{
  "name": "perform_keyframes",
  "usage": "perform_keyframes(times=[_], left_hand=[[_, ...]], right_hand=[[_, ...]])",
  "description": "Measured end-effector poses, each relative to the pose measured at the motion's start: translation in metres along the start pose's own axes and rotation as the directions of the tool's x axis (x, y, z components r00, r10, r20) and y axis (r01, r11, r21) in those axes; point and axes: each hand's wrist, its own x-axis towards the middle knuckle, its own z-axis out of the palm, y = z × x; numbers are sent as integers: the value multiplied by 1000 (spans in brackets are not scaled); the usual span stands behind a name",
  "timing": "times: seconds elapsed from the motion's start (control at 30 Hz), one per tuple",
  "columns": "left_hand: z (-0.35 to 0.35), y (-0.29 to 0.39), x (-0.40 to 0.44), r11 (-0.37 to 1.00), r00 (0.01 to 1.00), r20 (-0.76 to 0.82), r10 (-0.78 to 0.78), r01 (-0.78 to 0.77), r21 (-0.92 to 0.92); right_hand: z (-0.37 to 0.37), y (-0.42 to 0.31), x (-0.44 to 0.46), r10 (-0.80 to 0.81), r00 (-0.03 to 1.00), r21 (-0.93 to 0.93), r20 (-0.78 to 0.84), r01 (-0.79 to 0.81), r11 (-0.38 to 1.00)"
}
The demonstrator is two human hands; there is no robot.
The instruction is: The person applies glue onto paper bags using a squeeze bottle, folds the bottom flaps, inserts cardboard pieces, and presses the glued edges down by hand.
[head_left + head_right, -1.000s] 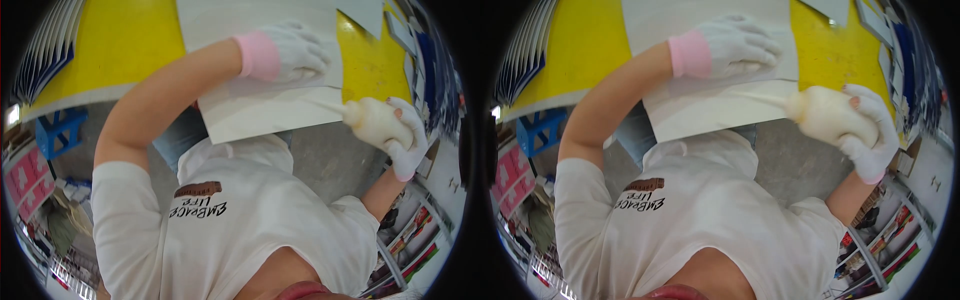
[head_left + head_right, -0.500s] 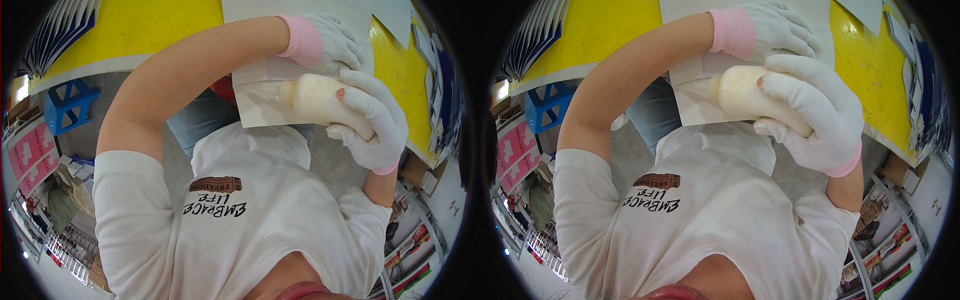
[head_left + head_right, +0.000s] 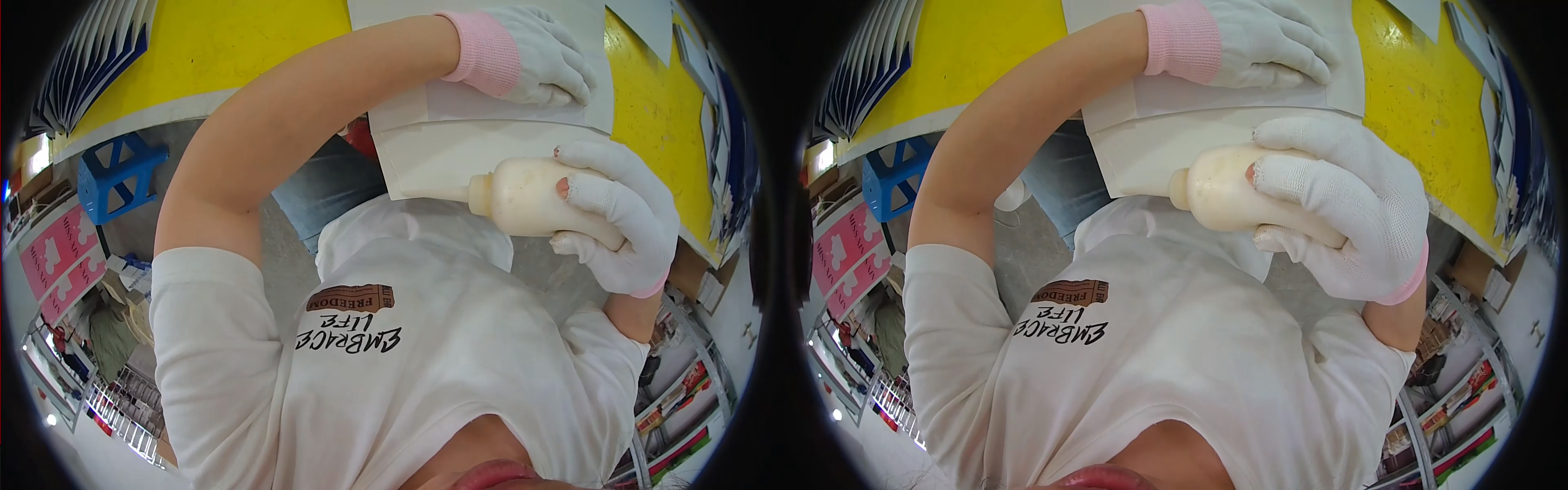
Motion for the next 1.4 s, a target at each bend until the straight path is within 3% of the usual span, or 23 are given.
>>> perform_keyframes(times=[0.13,0.4,0.53,0.73,0.83,0.93,1.03,1.4], left_hand=[[-1,1,-1,1000,1000,-16,8,-8,13],[-9,5,2,1000,999,51,-11,10,15],[-17,10,6,998,993,104,-53,50,29],[-25,18,15,993,978,179,-106,93,76],[-21,15,17,995,986,148,-81,71,68],[-27,15,18,986,937,317,-147,115,117],[-16,15,12,985,966,206,-156,138,102],[-20,17,15,981,957,242,-159,125,147]], right_hand=[[-2,5,-10,37,999,70,-25,-35,997],[-24,16,-55,206,977,31,-61,-204,978],[-34,17,-87,341,935,37,-100,-339,940],[-47,21,-125,402,890,-9,-214,-413,911],[-53,22,-144,480,840,88,-253,-474,876],[-56,21,-160,529,795,120,-296,-519,846],[-63,21,-169,554,765,104,-329,-554,826],[-70,42,-155,562,736,28,-377,-598,801]])
